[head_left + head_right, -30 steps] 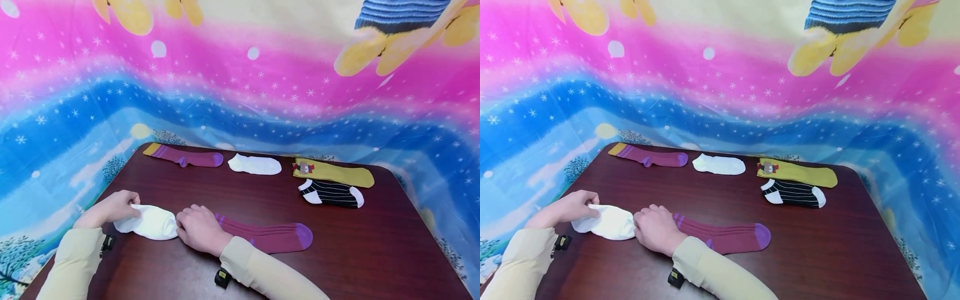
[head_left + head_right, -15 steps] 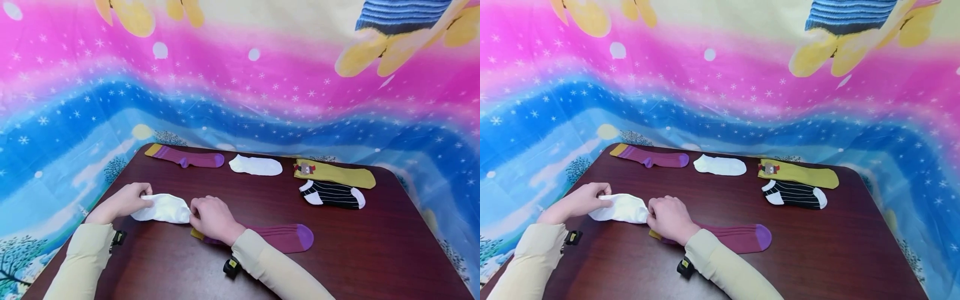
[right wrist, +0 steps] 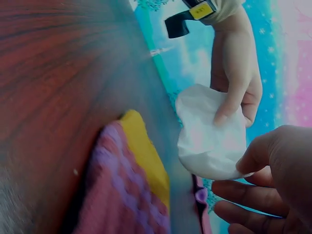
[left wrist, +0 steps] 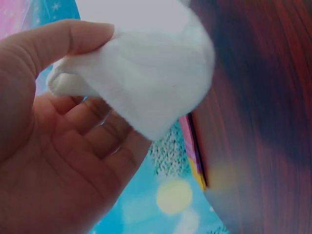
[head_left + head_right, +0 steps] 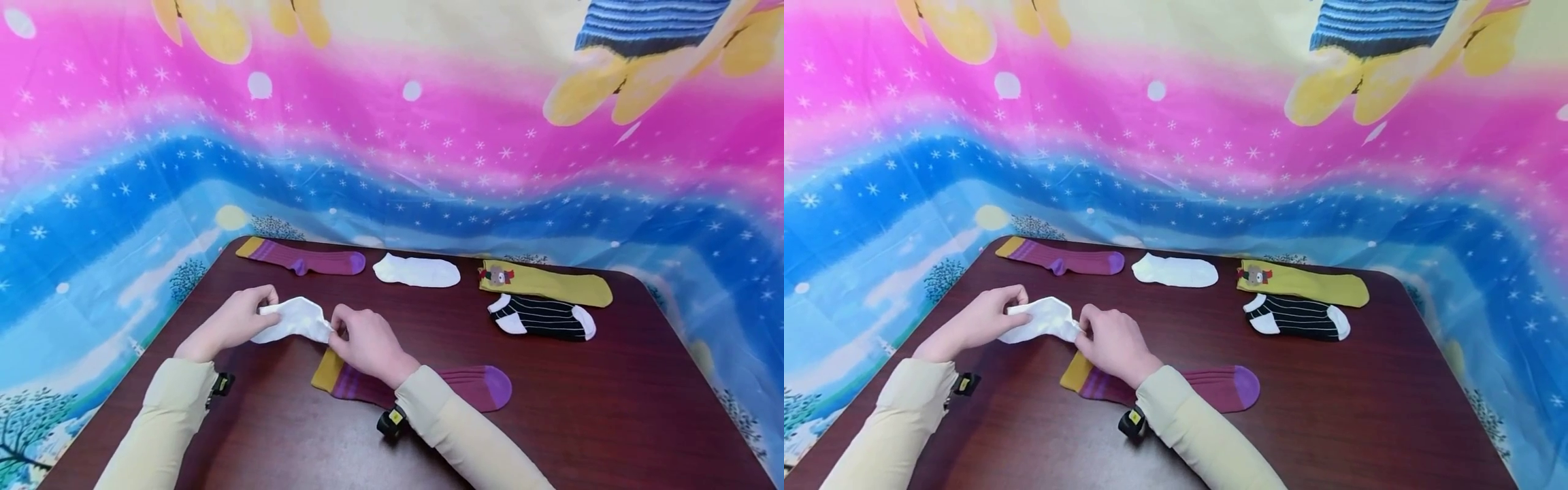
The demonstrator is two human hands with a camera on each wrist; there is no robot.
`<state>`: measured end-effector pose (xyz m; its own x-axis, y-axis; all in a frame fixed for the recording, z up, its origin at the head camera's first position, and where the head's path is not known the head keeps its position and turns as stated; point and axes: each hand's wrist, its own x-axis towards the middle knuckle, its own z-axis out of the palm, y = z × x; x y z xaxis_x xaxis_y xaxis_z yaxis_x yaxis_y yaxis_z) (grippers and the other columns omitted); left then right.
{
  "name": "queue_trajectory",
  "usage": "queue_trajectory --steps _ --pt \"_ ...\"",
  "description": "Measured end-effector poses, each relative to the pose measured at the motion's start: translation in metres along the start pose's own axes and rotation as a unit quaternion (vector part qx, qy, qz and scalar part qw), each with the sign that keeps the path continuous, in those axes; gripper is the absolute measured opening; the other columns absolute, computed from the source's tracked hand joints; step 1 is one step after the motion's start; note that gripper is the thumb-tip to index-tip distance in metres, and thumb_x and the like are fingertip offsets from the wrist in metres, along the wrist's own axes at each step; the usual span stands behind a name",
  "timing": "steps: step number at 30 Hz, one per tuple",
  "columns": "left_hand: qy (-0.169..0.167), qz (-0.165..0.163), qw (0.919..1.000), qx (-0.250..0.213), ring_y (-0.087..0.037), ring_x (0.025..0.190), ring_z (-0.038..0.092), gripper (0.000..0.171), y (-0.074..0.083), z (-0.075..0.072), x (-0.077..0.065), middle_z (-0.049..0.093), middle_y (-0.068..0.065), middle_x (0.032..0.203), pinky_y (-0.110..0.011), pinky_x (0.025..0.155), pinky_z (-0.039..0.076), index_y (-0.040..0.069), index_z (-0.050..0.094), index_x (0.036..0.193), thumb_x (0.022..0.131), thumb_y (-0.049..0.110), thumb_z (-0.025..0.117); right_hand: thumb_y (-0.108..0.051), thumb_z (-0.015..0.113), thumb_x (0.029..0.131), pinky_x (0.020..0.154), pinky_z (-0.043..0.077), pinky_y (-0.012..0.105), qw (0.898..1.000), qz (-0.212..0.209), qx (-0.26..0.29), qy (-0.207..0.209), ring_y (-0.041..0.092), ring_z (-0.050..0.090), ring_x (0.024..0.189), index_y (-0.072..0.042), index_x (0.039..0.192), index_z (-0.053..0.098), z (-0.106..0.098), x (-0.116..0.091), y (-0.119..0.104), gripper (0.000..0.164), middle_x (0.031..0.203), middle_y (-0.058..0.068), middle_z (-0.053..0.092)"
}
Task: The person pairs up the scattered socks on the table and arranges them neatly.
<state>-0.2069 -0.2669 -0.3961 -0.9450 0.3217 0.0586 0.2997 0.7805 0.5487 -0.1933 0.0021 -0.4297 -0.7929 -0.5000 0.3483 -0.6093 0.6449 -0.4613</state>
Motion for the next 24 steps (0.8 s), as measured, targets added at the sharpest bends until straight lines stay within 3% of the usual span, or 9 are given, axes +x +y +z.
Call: queue_trajectory --steps 12,24 --pt "0.061 0.031 0.9976 -0.014 -0.019 0.063 0.045 0.021 0.010 0.020 0.019 0.044 -0.001 0.066 -0.035 0.061 0.039 0.012 0.054 0.093 0.094 0.013 0.075 -0.007 0.068 0.089 0.062 0.048 0.024 0.999 0.000 0.017 0.048 0.003 0.058 0.064 -0.017 0.098 0.073 -0.014 0.001 0.016 0.014 0.083 -0.011 0.072" --pt "0.092 0.046 0.9941 -0.036 -0.020 0.066 0.044 0.018 0.015 0.026 0.028 0.044 -0.002 0.070 -0.035 0.062 0.038 0.014 0.057 0.095 0.095 0.015 0.075 -0.008 0.068 0.089 0.062 0.048 0.025 0.997 0.027 0.026 0.065 0.003 0.056 0.061 -0.018 0.092 0.074 -0.031 0.000 0.031 0.012 0.078 -0.014 0.070"
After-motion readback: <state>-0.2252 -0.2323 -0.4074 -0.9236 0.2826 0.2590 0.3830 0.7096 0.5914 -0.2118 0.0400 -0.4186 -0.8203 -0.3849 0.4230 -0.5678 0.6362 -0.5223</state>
